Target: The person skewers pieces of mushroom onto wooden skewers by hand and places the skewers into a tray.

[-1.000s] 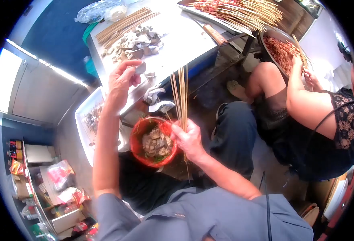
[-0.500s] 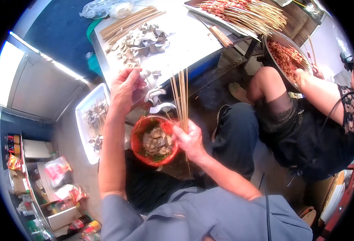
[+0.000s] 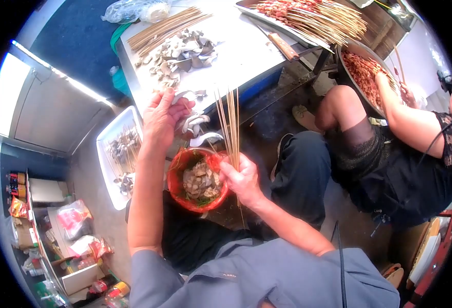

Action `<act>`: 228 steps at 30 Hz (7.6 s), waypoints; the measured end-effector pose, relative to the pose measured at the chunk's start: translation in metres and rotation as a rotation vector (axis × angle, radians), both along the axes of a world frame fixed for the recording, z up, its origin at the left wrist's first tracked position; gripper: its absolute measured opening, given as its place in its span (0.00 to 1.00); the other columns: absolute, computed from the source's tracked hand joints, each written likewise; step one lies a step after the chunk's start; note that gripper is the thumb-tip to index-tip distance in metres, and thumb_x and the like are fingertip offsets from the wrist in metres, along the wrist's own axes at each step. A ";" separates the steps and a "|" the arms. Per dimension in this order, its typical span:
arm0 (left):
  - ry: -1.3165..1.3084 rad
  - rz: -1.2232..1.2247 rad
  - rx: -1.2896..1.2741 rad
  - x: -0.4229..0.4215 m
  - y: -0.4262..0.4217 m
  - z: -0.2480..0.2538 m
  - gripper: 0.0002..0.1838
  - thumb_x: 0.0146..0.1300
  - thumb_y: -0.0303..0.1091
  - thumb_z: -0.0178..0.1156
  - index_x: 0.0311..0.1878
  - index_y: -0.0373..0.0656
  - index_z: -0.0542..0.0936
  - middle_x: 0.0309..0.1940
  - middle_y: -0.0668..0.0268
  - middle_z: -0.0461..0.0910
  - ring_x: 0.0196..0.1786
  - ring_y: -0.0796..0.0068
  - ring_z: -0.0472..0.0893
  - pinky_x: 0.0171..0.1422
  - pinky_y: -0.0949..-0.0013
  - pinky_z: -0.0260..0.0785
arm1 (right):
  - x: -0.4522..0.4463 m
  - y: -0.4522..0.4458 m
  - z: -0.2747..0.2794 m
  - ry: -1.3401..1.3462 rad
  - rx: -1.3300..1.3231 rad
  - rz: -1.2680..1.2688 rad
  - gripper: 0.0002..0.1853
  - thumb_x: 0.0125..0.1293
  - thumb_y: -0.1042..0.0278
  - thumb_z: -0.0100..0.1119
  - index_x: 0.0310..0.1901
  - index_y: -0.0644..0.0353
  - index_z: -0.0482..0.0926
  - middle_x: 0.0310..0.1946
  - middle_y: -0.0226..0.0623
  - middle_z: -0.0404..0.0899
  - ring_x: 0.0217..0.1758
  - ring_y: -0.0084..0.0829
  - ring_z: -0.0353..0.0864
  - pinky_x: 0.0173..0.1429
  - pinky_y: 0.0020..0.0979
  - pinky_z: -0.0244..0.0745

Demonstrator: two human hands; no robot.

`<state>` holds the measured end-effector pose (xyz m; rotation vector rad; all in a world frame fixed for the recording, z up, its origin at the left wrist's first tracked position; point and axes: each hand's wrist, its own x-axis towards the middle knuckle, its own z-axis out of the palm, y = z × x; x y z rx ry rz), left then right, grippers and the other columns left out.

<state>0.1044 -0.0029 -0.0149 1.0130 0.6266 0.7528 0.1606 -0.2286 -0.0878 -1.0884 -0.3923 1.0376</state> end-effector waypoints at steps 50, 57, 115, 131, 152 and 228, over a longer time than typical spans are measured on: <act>0.204 -0.109 0.331 0.026 0.052 0.041 0.06 0.64 0.28 0.60 0.43 0.41 0.78 0.31 0.62 0.82 0.32 0.75 0.80 0.42 0.73 0.75 | 0.001 0.000 -0.004 0.090 0.042 -0.052 0.04 0.69 0.69 0.56 0.39 0.59 0.73 0.23 0.26 0.76 0.21 0.14 0.71 0.24 0.18 0.65; 0.094 -0.139 0.125 0.003 0.024 0.017 0.10 0.63 0.28 0.63 0.46 0.37 0.80 0.34 0.62 0.80 0.35 0.73 0.79 0.43 0.69 0.76 | -0.001 0.000 -0.004 0.053 0.019 -0.024 0.04 0.69 0.69 0.56 0.39 0.59 0.73 0.22 0.25 0.76 0.21 0.13 0.69 0.23 0.18 0.64; 0.074 0.000 0.186 0.002 -0.056 -0.012 0.08 0.60 0.22 0.66 0.33 0.40 0.74 0.29 0.67 0.80 0.32 0.77 0.82 0.40 0.76 0.76 | 0.011 -0.007 0.011 0.127 0.032 0.013 0.03 0.68 0.72 0.56 0.40 0.59 0.73 0.22 0.24 0.74 0.22 0.14 0.71 0.25 0.18 0.64; 0.566 0.138 0.895 0.067 0.038 0.025 0.13 0.60 0.37 0.64 0.41 0.36 0.82 0.31 0.63 0.82 0.33 0.76 0.81 0.39 0.72 0.73 | 0.011 -0.007 0.010 0.103 0.021 -0.048 0.04 0.69 0.70 0.56 0.39 0.59 0.73 0.22 0.24 0.75 0.23 0.14 0.71 0.26 0.18 0.64; 0.270 -0.033 0.592 0.039 0.034 0.022 0.18 0.59 0.24 0.63 0.54 0.34 0.77 0.37 0.65 0.82 0.32 0.80 0.78 0.33 0.78 0.69 | 0.006 -0.006 0.005 0.111 0.006 -0.044 0.04 0.69 0.69 0.56 0.39 0.59 0.74 0.22 0.25 0.75 0.22 0.14 0.70 0.25 0.18 0.64; 0.128 -0.318 0.265 0.013 -0.043 0.027 0.13 0.66 0.28 0.49 0.47 0.33 0.77 0.52 0.50 0.80 0.50 0.66 0.82 0.55 0.63 0.76 | 0.011 -0.007 0.011 0.134 0.022 -0.097 0.03 0.69 0.70 0.56 0.39 0.59 0.74 0.22 0.25 0.75 0.21 0.13 0.69 0.24 0.18 0.62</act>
